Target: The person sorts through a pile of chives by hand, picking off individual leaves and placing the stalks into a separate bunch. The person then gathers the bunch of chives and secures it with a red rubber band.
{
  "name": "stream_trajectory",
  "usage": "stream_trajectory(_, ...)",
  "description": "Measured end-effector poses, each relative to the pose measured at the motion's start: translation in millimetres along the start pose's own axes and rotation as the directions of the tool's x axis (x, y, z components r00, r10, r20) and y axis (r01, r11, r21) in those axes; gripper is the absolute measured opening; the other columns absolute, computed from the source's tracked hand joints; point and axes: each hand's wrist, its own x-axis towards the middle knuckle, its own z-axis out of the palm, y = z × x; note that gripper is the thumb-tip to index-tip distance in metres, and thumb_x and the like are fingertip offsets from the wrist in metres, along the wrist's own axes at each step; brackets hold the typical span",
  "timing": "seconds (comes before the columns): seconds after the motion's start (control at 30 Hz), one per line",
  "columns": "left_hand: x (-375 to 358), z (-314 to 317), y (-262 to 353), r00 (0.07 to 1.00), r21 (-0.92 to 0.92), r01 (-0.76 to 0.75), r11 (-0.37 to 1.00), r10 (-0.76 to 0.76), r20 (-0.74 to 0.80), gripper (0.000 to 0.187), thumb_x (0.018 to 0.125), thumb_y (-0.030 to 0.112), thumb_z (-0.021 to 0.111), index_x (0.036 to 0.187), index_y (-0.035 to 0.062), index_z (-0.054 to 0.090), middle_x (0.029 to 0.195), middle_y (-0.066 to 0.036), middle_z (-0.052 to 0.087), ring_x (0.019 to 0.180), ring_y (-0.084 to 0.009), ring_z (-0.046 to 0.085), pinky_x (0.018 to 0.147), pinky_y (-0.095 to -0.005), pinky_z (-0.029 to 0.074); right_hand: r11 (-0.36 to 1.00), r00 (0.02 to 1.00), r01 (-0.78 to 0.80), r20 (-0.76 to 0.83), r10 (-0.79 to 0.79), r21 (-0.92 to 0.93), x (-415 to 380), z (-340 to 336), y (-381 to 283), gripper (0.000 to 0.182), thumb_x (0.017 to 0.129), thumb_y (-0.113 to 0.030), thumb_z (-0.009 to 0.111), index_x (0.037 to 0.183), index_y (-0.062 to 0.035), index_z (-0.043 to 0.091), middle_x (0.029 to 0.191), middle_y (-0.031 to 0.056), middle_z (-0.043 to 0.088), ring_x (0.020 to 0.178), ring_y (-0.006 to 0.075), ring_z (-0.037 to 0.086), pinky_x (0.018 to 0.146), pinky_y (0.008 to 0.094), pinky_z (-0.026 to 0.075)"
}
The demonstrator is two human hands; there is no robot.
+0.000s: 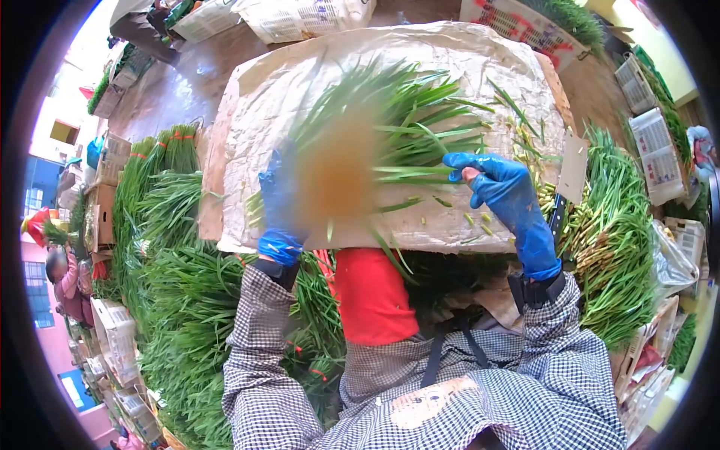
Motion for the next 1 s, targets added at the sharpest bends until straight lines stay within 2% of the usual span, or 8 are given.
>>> stream_trajectory(0.13, -2, 17, -3, 0.994, -0.012, 0.053, 0.999, -0.052, 0.094, 0.080, 0.083, 0.035, 0.059, 0.143, 0.0012, 0.019, 0.143, -0.019, 0.028, 0.129, -0.0365, 0.029, 0.107, -0.0460, 0.018, 0.995, 0.999, -0.052, -0.001, 0.052, -0.091, 25, -1, 5, 0.023, 0.089, -0.012, 0.057, 0.109, -0.0044, 0.065, 0.100, 0.0048, 0.066, 0.081, 0.0075, 0.062, 0.052, 0.0191, 0.048)
stream_trajectory(0.27, -5, 24, -4, 0.994, -0.023, 0.068, 0.997, -0.066, 0.088, 0.081, 0.083, 0.040, 0.058, 0.143, 0.0024, 0.019, 0.143, -0.017, 0.029, 0.129, -0.0335, 0.029, 0.107, -0.0480, 0.018, 0.925, 0.994, 0.104, -0.004, -0.113, -0.365, 53, -1, 17, 0.021, 0.088, -0.013, 0.059, 0.107, -0.0068, 0.066, 0.088, 0.0028, 0.066, 0.066, 0.0035, 0.056, 0.050, 0.0188, 0.046)
stream_trajectory(0.3, -4, 24, -2, 0.995, -0.018, 0.062, 0.998, -0.061, 0.074, 0.081, 0.083, 0.041, 0.058, 0.143, 0.0025, 0.020, 0.143, -0.017, 0.029, 0.129, -0.0330, 0.030, 0.107, -0.0482, 0.018, 0.926, 0.985, 0.152, -0.025, -0.171, -0.347, 57, 3, 17, 0.017, 0.081, -0.015, 0.064, 0.094, -0.0038, 0.068, 0.081, 0.0117, 0.066, 0.067, 0.0165, 0.063, 0.063, 0.0303, 0.050)
stream_trajectory(0.47, 0, 23, -1, 0.990, -0.029, 0.101, 0.995, -0.097, 0.107, 0.081, 0.083, 0.042, 0.057, 0.144, 0.0037, 0.019, 0.143, -0.016, 0.031, 0.129, -0.0318, 0.031, 0.107, -0.0486, 0.017, 0.967, 0.992, 0.124, 0.065, -0.112, -0.223, 70, 30, 39, 0.015, 0.082, -0.018, 0.063, 0.092, -0.0081, 0.069, 0.075, 0.0098, 0.066, 0.063, 0.0166, 0.063, 0.060, 0.0299, 0.049)
stream_trajectory(0.53, 0, 25, -3, 0.989, -0.031, 0.100, 0.995, -0.096, 0.110, 0.081, 0.083, 0.043, 0.057, 0.144, 0.0042, 0.019, 0.141, -0.016, 0.032, 0.128, -0.0316, 0.031, 0.107, -0.0485, 0.017, 0.899, 0.989, 0.142, 0.024, -0.146, -0.413, 82, 27, 48, 0.015, 0.082, -0.019, 0.063, 0.091, -0.0079, 0.068, 0.072, 0.0098, 0.064, 0.062, 0.0150, 0.062, 0.058, 0.0291, 0.049)
stream_trajectory(0.67, -1, 28, -5, 0.987, -0.031, 0.106, 0.994, -0.101, 0.121, 0.082, 0.083, 0.044, 0.057, 0.144, 0.0044, 0.019, 0.140, -0.017, 0.034, 0.128, -0.0316, 0.032, 0.107, -0.0481, 0.016, 0.869, 0.998, 0.010, -0.043, -0.036, -0.495, 88, 21, 39, 0.021, 0.077, -0.016, 0.065, 0.096, -0.0089, 0.066, 0.073, 0.0112, 0.064, 0.060, 0.0197, 0.062, 0.057, 0.0317, 0.048)
stream_trajectory(0.8, 1, 27, -5, 0.987, -0.036, 0.111, 0.993, -0.106, 0.120, 0.084, 0.082, 0.046, 0.057, 0.144, 0.0046, 0.019, 0.140, -0.016, 0.034, 0.127, -0.0313, 0.033, 0.107, -0.0480, 0.016, 0.731, 0.953, 0.249, 0.025, -0.303, -0.635, 95, 31, 46, 0.028, 0.073, -0.022, 0.069, 0.099, -0.0112, 0.066, 0.077, 0.0109, 0.064, 0.070, 0.0252, 0.063, 0.063, 0.0360, 0.049)
stream_trajectory(1.0, 1, 25, -7, 0.981, -0.065, 0.130, 0.989, -0.119, 0.153, 0.082, 0.083, 0.047, 0.054, 0.144, 0.0048, 0.019, 0.141, -0.014, 0.034, 0.128, -0.0299, 0.032, 0.107, -0.0477, 0.016, 0.686, 0.960, 0.243, 0.066, -0.274, -0.686, 102, 45, 49, 0.022, 0.074, -0.022, 0.068, 0.093, -0.0099, 0.068, 0.080, 0.0122, 0.063, 0.074, 0.0288, 0.062, 0.066, 0.0366, 0.049)
